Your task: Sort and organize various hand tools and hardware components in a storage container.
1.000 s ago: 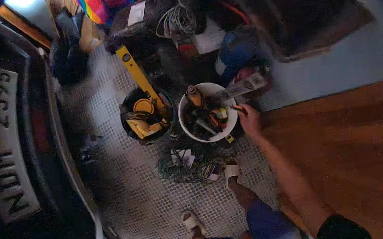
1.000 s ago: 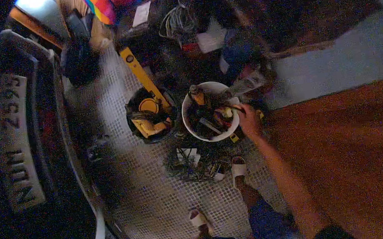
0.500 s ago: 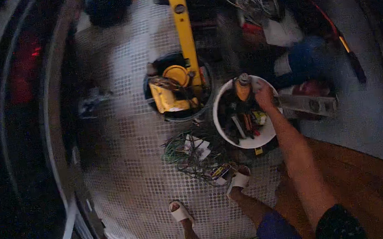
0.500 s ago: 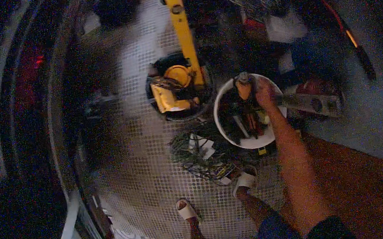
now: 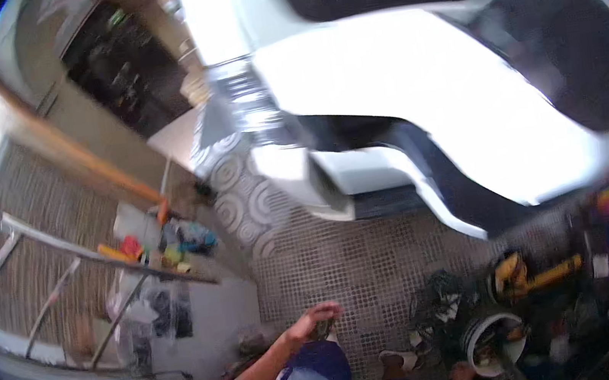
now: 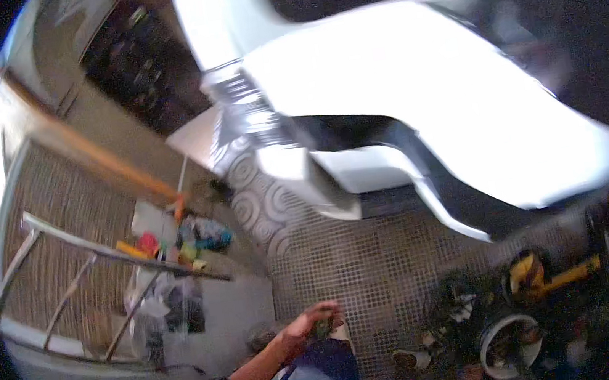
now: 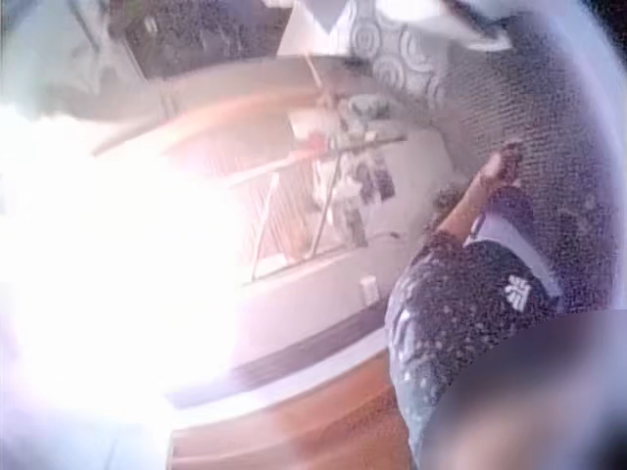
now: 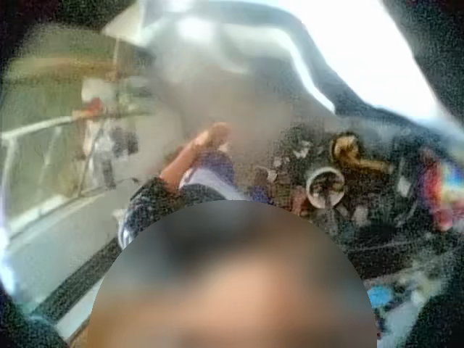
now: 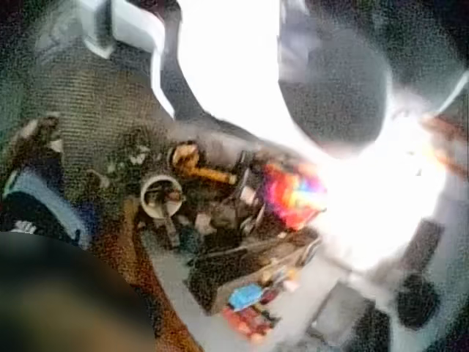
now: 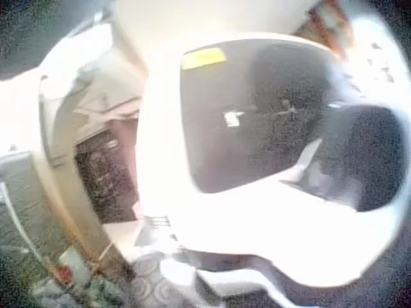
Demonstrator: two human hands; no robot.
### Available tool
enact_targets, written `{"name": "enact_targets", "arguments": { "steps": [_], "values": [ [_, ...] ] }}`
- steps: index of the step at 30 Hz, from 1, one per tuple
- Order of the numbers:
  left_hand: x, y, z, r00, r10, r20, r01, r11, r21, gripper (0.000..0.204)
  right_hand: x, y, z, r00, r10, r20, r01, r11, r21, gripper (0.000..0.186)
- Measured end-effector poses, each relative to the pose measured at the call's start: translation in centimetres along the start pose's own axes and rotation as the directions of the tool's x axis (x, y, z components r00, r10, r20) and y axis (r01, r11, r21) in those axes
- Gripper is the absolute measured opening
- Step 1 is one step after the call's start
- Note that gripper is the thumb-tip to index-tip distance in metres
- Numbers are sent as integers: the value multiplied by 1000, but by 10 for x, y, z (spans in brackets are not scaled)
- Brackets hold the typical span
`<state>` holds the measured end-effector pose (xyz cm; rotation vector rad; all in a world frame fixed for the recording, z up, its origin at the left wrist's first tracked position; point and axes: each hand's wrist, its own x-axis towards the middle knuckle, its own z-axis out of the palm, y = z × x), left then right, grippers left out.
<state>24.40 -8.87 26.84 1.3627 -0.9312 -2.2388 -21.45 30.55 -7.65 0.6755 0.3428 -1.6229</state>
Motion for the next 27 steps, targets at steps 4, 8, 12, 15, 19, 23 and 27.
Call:
{"name": "enact_targets", "arguments": {
  "steps": [4, 8, 12, 15, 19, 23, 27],
  "values": [
    [-40, 56, -99, 993, 103, -60, -119, 899, -423, 33, 30, 139, 115, 990, -133, 37, 21, -117, -993, 33],
    [-70, 91, -203, 925, 310, -219, -374, 846, -381, 34, 113, 311, 232, 963, 20, 268, 174, -805, -567, 22],
    [-117, 109, -299, 867, 317, -384, -483, 719, -499, 35, 163, 500, 369, 994, 107, 4, 77, -695, -715, 24],
    [-134, 126, -361, 799, 343, -494, -579, 660, -478, 35, 200, 579, 431, 981, 193, 19, 142, -648, -748, 18],
    [-136, 155, -429, 742, 320, -590, -632, 627, -455, 37, 277, 625, 475, 974, 227, 24, 179, -693, -699, 21],
    [-136, 192, -490, 682, 312, -662, -690, 574, -440, 40, 368, 705, 516, 956, 294, -14, 196, -674, -712, 17],
    [-140, 228, -556, 625, 268, -733, -743, 492, -454, 39, 490, 820, 563, 848, 530, 15, 425, -663, -616, 15]
  ]
}}
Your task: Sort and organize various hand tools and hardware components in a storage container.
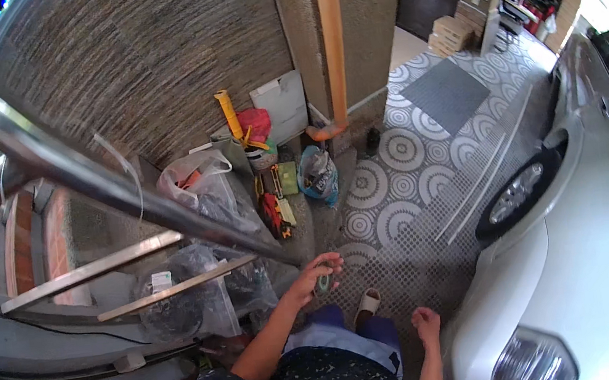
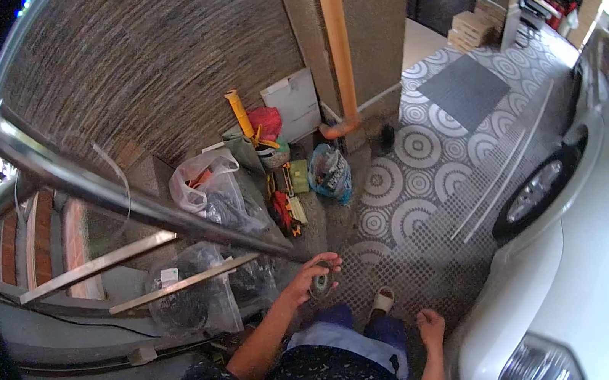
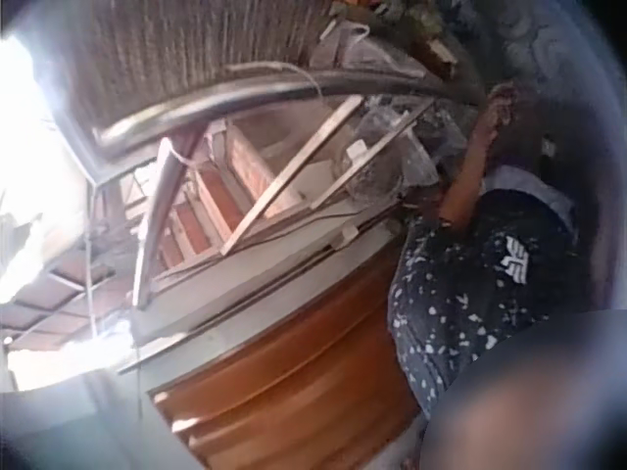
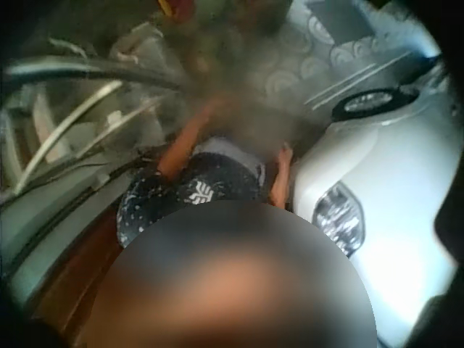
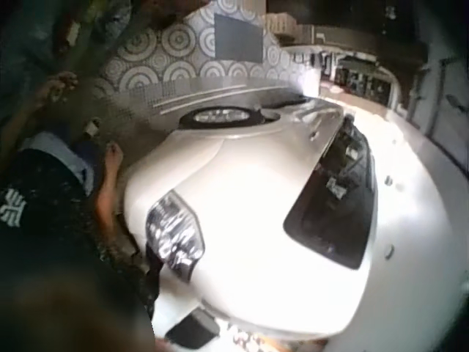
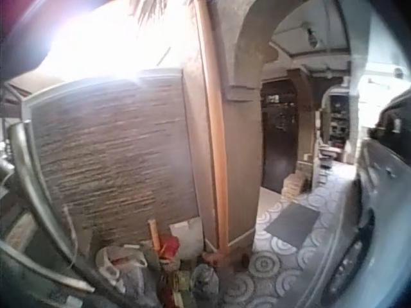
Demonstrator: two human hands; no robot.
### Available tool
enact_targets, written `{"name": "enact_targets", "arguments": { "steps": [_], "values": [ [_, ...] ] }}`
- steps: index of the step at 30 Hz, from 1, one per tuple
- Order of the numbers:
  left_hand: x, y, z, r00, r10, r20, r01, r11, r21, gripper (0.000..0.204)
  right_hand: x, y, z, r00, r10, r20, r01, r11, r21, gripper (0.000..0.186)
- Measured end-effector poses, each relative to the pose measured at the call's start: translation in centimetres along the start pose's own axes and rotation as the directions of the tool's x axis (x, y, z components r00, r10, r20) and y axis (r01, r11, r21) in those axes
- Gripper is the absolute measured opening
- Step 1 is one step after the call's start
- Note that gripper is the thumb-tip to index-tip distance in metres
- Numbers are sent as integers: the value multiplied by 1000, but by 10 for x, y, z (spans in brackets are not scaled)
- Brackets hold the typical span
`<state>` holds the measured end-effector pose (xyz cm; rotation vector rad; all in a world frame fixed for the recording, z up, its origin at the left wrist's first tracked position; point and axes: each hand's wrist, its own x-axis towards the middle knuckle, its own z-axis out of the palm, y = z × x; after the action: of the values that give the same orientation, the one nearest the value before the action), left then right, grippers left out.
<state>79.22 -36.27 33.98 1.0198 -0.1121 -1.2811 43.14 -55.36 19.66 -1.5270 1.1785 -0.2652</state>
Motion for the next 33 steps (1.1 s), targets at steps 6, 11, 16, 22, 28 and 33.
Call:
{"name": "enact_targets", "arguments": {
  "steps": [6, 11, 16, 22, 28, 33],
  "values": [
    [71, 63, -16, 983, 89, -162, -115, 981, -157, 41, 207, -137, 18, 943, -253, 217, 283, 951, -122, 21],
    [160, 80, -69, 941, 58, -332, -151, 953, -261, 40, 329, -250, 73, 882, -240, 406, 349, 911, -219, 26],
    [255, 110, -124, 863, 169, -476, -311, 921, -236, 34, 427, -320, 147, 734, -194, 651, 509, 791, -339, 20],
    [288, 123, -147, 747, 78, -660, -455, 785, -421, 28, 491, -397, 246, 553, -17, 833, 609, 690, -390, 30],
    [315, 92, -159, 456, -13, -890, -547, 785, -292, 19, 561, -398, 400, 98, -2, 995, 871, 484, -85, 25],
    [371, 55, -166, 233, -170, -957, -610, 742, -280, 17, 610, -365, 527, -230, 51, 972, 944, 256, 210, 17]
  ]
}}
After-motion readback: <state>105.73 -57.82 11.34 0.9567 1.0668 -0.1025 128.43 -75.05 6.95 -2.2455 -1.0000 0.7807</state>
